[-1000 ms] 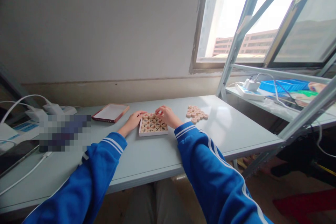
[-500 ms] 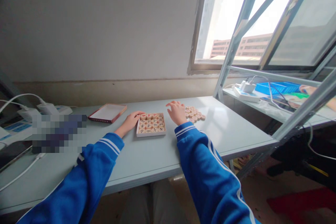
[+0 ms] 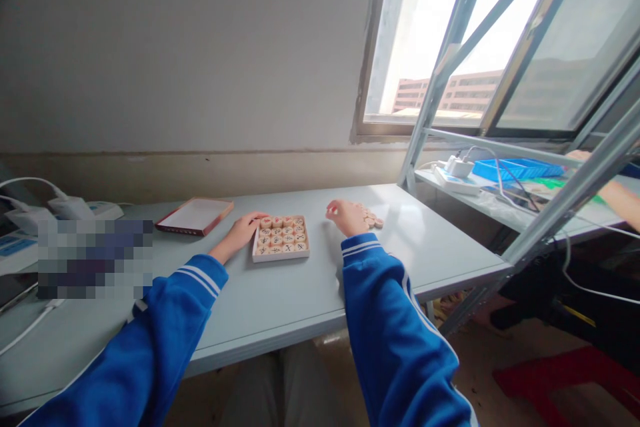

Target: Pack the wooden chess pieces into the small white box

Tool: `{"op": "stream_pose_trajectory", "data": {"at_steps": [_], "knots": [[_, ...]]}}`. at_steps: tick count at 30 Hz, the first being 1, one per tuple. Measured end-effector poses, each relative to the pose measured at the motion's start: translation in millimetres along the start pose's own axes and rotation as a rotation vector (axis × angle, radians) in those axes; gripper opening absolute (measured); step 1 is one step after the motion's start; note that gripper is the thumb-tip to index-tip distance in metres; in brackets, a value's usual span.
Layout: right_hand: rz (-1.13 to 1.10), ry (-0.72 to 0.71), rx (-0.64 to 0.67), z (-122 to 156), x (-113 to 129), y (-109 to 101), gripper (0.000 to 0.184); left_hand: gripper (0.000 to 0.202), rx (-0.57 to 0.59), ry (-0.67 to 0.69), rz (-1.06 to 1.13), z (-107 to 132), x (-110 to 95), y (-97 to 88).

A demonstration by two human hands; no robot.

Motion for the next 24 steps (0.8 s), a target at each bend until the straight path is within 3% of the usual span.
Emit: {"op": "stream_pose_trajectory", "data": {"at_steps": [3, 7, 13, 24], "knots": [[-0.065, -0.121, -0.030, 8, 40, -3, 0.013, 0.029, -0.009, 0.010, -0.006, 0, -1, -0.6], [-0.210, -0.267, 0.061, 17, 74, 9, 0.016, 0.029, 0.000, 0.022, -0.027, 0, -2, -0.3], [-0.235, -0.311, 0.131, 20, 81, 26, 0.019, 0.030, -0.001, 0.056, -0.046, -2, -2, 0.5], [-0.084, -0.290, 0.131, 21, 80, 28, 0.015, 0.030, 0.013, 0.019, -0.018, 1, -4, 0.8]]}}
Point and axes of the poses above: each hand's wrist, its own z-axis away from the middle knuckle, its own y-axis out of the palm, x = y × z, the point moved 9 cm from there along -z, towards the middle knuckle, and after that the axes turned 8 degrees about y, right-handed, at the moved point
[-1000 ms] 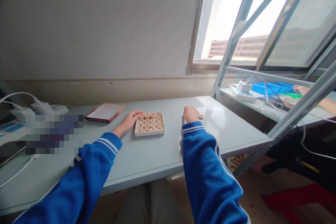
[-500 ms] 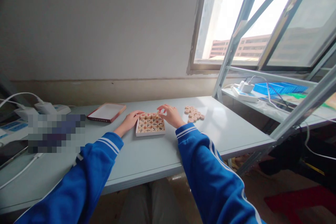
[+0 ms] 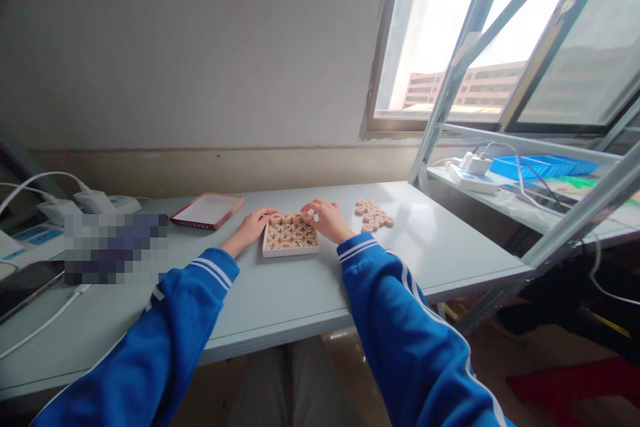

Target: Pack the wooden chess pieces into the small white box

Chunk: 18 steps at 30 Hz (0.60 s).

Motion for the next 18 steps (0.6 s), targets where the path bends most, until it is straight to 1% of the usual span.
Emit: {"op": "stream_pose_trajectory", "data": {"at_steps": [9, 15, 18], "knots": [[-0.069, 0.007, -0.003, 0.0, -2.3, -1.3, 0.018, 0.030, 0.003, -0.003, 0.004, 0.8, -2.1, -0.9], [-0.127, -0.013, -0.005, -2.1, -1.5, 0.3, 0.016, 0.030, -0.001, -0.007, -0.007, 0.7, -2.1, -1.5], [-0.111, 0.008, -0.009, -2.6, -4.4, -4.4, 0.018, 0.030, 0.008, 0.013, -0.006, -0.3, -2.6, -0.6]]}}
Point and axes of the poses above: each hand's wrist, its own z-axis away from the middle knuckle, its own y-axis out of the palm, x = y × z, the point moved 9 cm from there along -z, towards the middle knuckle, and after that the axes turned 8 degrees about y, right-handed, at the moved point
